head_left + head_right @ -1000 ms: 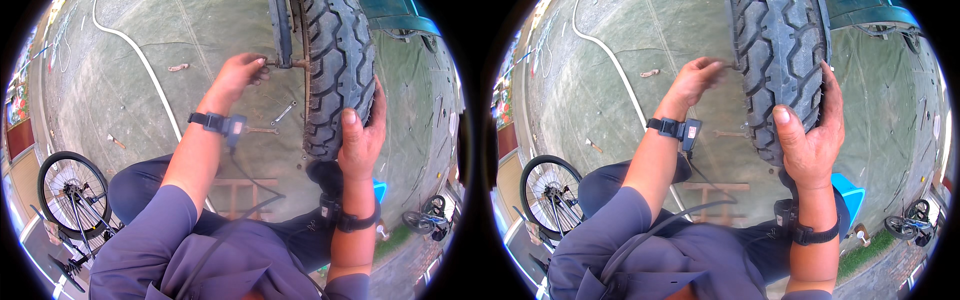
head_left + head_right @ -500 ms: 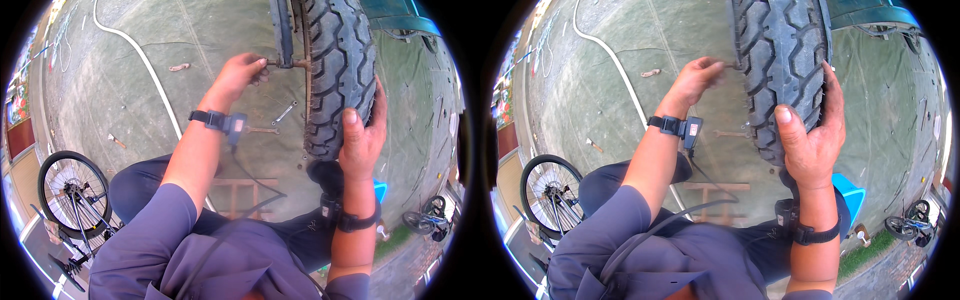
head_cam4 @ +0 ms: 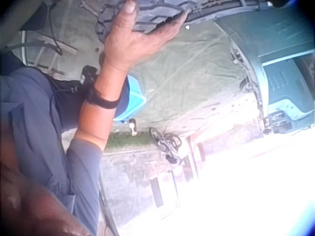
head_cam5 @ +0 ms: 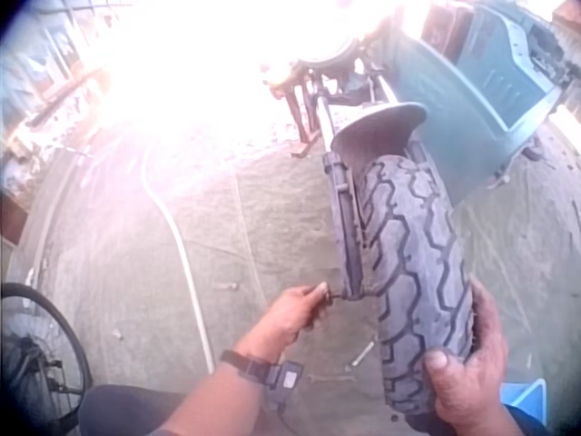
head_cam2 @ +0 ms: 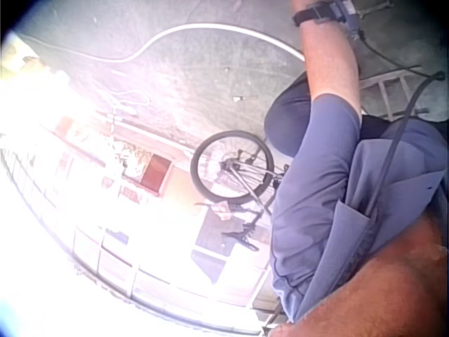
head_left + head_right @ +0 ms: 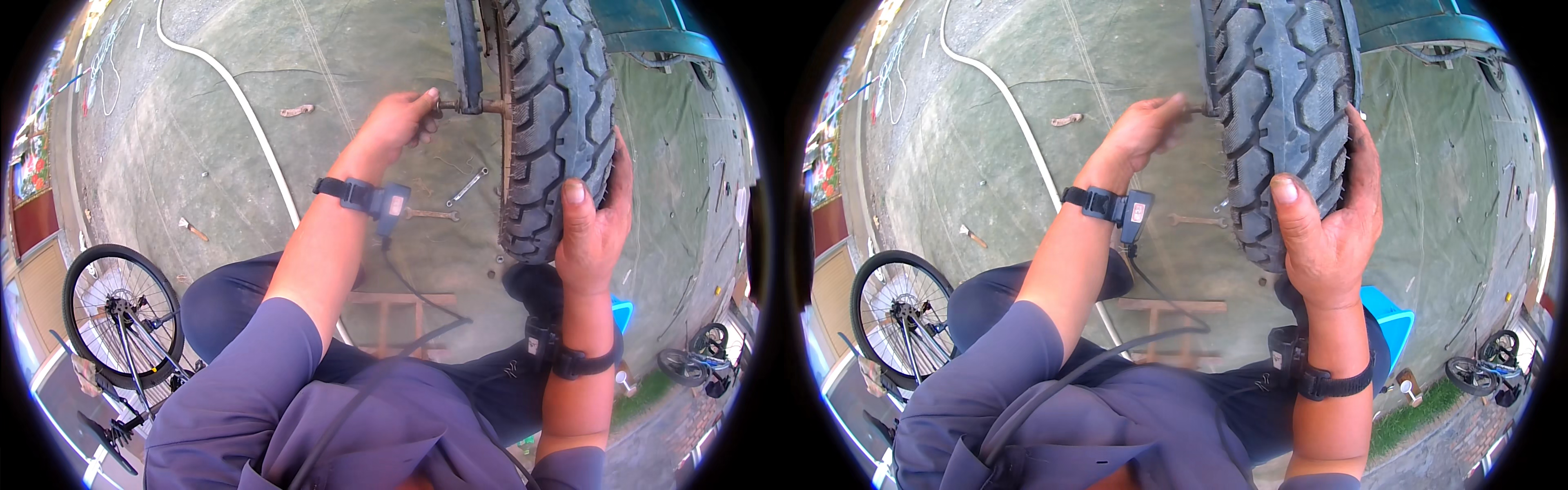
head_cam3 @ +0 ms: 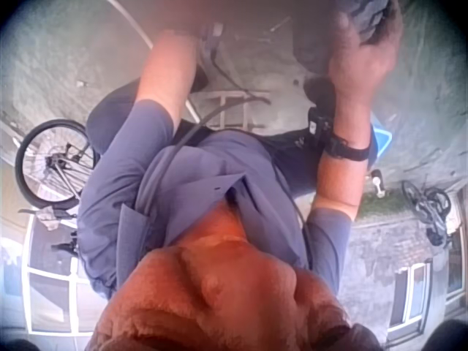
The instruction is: The person is repairing a vehicle wheel by removing and re-inserting the axle bolt and nuts while holding the wheel in place by hand.
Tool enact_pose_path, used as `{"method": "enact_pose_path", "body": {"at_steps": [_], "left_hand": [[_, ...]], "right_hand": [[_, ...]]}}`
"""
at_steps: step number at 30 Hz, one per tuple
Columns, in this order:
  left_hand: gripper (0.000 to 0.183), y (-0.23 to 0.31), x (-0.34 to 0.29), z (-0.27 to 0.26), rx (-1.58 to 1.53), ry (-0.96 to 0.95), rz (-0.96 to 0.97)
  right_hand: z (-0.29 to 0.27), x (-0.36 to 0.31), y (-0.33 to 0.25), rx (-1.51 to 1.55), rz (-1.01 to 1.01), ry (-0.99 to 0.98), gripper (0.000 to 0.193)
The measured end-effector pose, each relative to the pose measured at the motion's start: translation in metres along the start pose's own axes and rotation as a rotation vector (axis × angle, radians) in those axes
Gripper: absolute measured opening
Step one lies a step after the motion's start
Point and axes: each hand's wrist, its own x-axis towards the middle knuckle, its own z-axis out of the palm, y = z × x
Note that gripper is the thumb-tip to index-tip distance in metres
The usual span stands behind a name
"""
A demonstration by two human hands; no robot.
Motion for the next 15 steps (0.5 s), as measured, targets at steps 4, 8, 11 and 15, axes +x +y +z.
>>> {"method": "enact_pose_path", "body": {"at_steps": [4, 8, 11, 15], "left_hand": [[0.044, 0.004, -0.002, 0.002, 0.008, 0.024, -0.049], [0.045, 0.006, -0.004, 0.006, 0.0, 0.049, -0.075], [0.043, 0.006, -0.007, 0.01, -0.03, 0.075, -0.094], [0.041, 0.004, -0.007, 0.01, -0.11, 0.074, -0.104]], "right_hand": [[0.0, 0.0, 0.0, 0.0, 0.0, 0.003, 0.083], [0.0, -0.001, 0.0, 0.003, 0.0, 0.007, 0.083], [0.0, 0.0, 0.0, 0.001, 0.004, 0.008, 0.083], [0.001, -0.001, -0.001, 0.016, 0.007, 0.008, 0.083]]}}
